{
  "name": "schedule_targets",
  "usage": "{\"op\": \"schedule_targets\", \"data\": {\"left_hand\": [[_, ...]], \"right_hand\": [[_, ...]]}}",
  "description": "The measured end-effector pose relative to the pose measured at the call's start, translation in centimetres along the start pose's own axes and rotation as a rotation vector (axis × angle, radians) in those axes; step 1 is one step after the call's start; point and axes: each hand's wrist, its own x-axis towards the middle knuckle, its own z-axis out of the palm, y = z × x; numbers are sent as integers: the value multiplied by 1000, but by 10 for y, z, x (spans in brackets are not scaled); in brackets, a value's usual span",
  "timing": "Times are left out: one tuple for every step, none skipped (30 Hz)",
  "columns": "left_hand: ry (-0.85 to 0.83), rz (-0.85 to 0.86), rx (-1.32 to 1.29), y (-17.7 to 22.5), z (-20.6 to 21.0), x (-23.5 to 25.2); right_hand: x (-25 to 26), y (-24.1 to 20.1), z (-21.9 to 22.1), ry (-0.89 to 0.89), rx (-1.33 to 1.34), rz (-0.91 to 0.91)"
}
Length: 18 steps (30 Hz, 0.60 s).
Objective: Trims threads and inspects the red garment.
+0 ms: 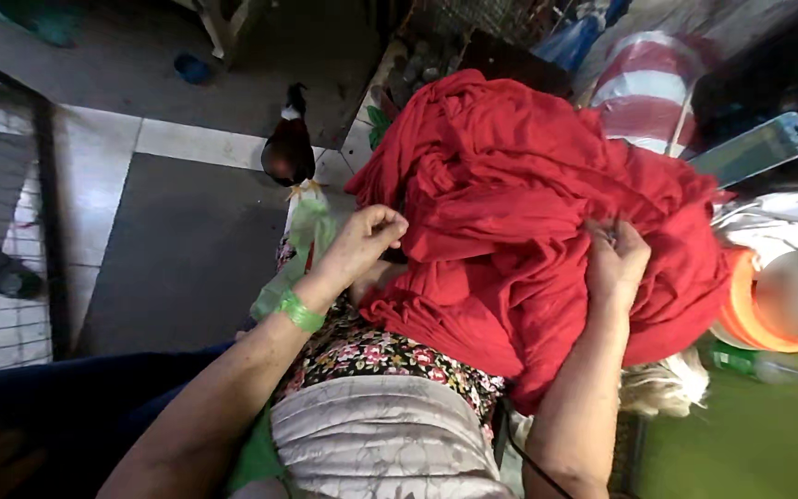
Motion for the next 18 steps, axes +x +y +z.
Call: {"op": "schedule_targets", "data": {"left_hand": [[-18,-6,-9,-3,3,2],[-42,-12,-16,-5,5,5],[-60,-14,-26,-7,8,9],[-76,-23,-34,-7,12,13],[-83,-40,-34,-6,16,16],[-79,-63,-33,-5,21,19],[-69,-88,-32,-5,26,23],[-59,-116,-37,-6,31,27],[-51,-148,-49,-7,36,36],[-56,-178,-71,-7,40,43],[-74,-203,-101,-6,43,49],[-82,-209,-128,-5,46,52],[-68,-195,-151,-5,49,54],[-33,-161,-172,-5,50,55],[7,-117,-186,-6,49,55],[34,-75,-203,-6,46,54],[50,-44,-233,-6,42,52],[59,-16,-278,-7,39,49]], "right_hand": [[-3,0,-1,22,39,-2],[-7,1,-1,34,76,-2],[-10,0,-1,37,93,-2],[-12,0,0,44,99,-3],[-12,1,0,48,103,-6],[-12,2,0,50,110,-7],[-12,2,1,49,119,-6],[-12,2,1,54,128,-4],[-12,1,2,61,129,-5],[-12,2,2,64,127,-6],[-12,1,2,63,126,-2],[-12,2,2,63,126,2],[-12,2,2,65,128,5],[-12,2,2,68,138,13],[-12,1,3,75,157,23],[-12,2,4,85,181,26],[-13,3,5,104,201,15],[-13,5,6,133,210,-7]]}}
